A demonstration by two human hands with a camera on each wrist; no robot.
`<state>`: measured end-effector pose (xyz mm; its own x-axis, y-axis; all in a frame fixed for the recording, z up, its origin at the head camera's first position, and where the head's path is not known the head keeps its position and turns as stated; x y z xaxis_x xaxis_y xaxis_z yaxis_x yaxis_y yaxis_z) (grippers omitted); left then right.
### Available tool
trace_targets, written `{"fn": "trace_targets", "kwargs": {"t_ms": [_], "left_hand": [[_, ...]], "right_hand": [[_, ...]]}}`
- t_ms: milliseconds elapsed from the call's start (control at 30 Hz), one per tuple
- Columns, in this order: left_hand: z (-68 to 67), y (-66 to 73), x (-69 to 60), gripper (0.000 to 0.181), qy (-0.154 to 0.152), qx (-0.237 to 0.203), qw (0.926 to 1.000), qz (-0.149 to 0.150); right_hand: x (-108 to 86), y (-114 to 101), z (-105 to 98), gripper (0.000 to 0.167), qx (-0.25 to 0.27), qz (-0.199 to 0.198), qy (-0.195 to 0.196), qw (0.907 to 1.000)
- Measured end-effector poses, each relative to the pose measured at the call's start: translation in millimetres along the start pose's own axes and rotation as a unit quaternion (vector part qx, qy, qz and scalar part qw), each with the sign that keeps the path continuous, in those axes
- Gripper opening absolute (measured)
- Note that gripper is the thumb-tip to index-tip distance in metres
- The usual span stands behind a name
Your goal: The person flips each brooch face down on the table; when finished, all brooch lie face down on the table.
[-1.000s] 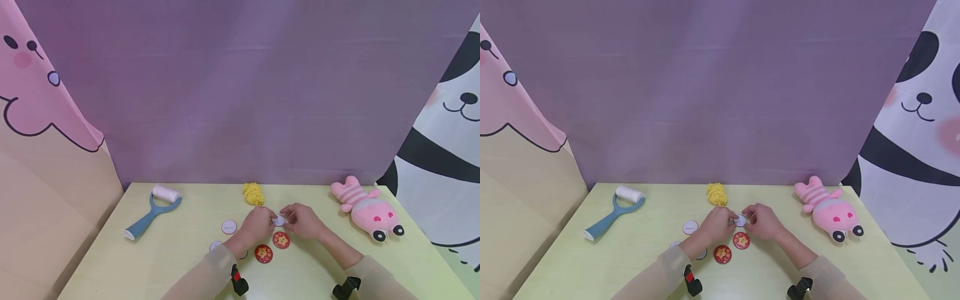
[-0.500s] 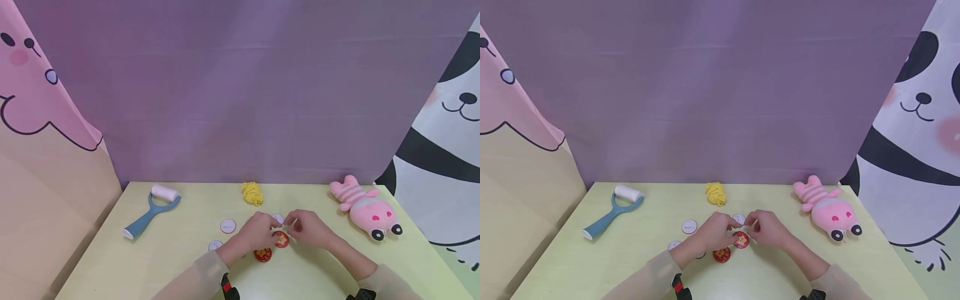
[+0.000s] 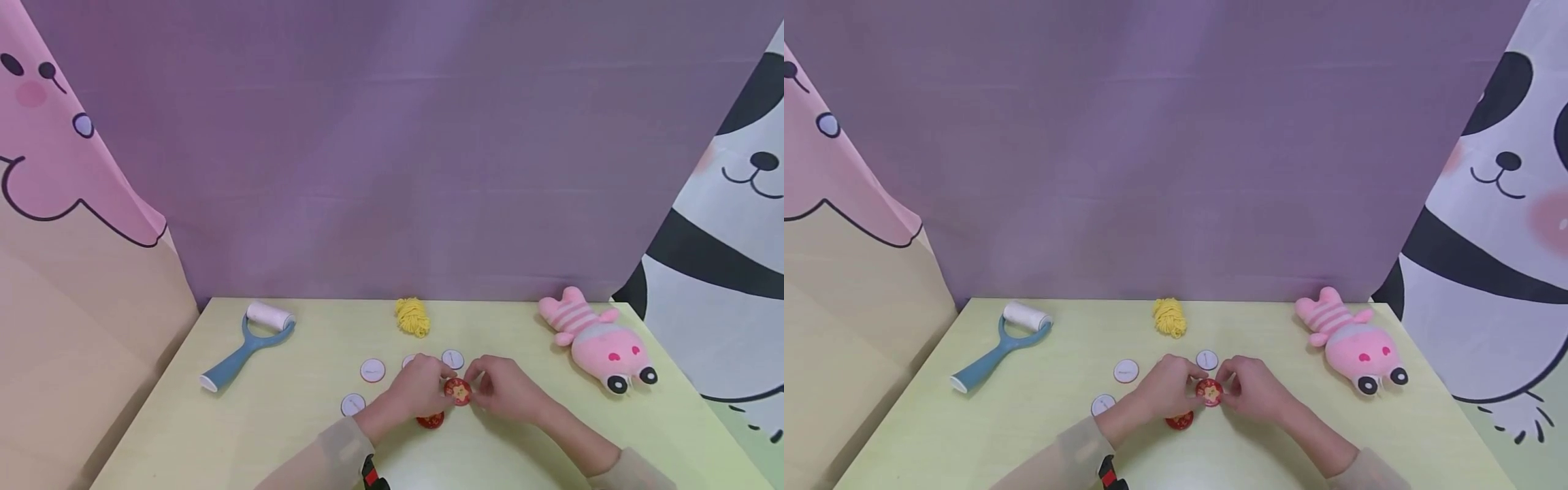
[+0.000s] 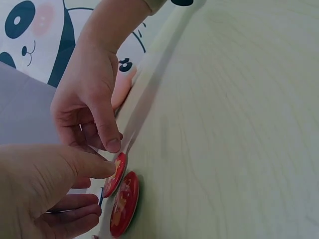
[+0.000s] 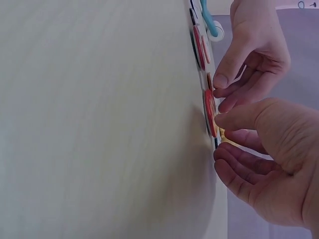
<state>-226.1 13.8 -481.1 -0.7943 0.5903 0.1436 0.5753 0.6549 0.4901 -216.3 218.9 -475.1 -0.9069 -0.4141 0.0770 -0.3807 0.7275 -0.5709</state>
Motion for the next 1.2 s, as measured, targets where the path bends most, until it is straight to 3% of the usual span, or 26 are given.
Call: {"fn": "trace_targets", "kwargs": {"t_ms": [300, 567, 800, 967, 1200], "left_hand": [[4.5, -0.3, -1.1, 0.029, 0.013, 0.044, 0.9989, 0.003], [6.6, -0.7, -0.6, 0.027, 0.007, 0.035, 0.9993, -0.013], [5.9, -5.2, 0.0, 0.027, 0.007, 0.033, 0.9994, 0.011], [-2.1, -8.1, -0.7, 0.028, 0.024, -0.008, 0.9993, 0.029], [-14.7, -8.8, -1.5, 0.025, 0.077, -0.076, 0.9927, 0.054]], "right_hand": [[-1.1, -2.4, 1.9, 0.024, -0.009, -0.01, 0.002, 0.9999], [-0.4, -3.8, 5.1, 0.024, -0.001, -0.023, 0.006, 0.9997], [-2.5, 2.9, 7.5, 0.024, 0.026, -0.008, 0.017, 0.9995], [-5.4, 10.1, 6.3, 0.021, 0.064, 0.007, 0.029, 0.9975], [-6.9, 10.2, -2.5, 0.016, 0.123, 0.003, 0.045, 0.9914]]}}
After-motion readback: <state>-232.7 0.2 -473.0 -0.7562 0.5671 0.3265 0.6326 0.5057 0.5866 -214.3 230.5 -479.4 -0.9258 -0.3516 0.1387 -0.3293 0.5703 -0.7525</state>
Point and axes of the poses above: each hand's wrist, its own x-axis towards the middle knuckle, its own z-axis out of the palm, y = z × x, the point moved 1 cm from there along x, towards the middle knuckle, and after that the axes turned 6 degrees about z, right-handed, at the moved point
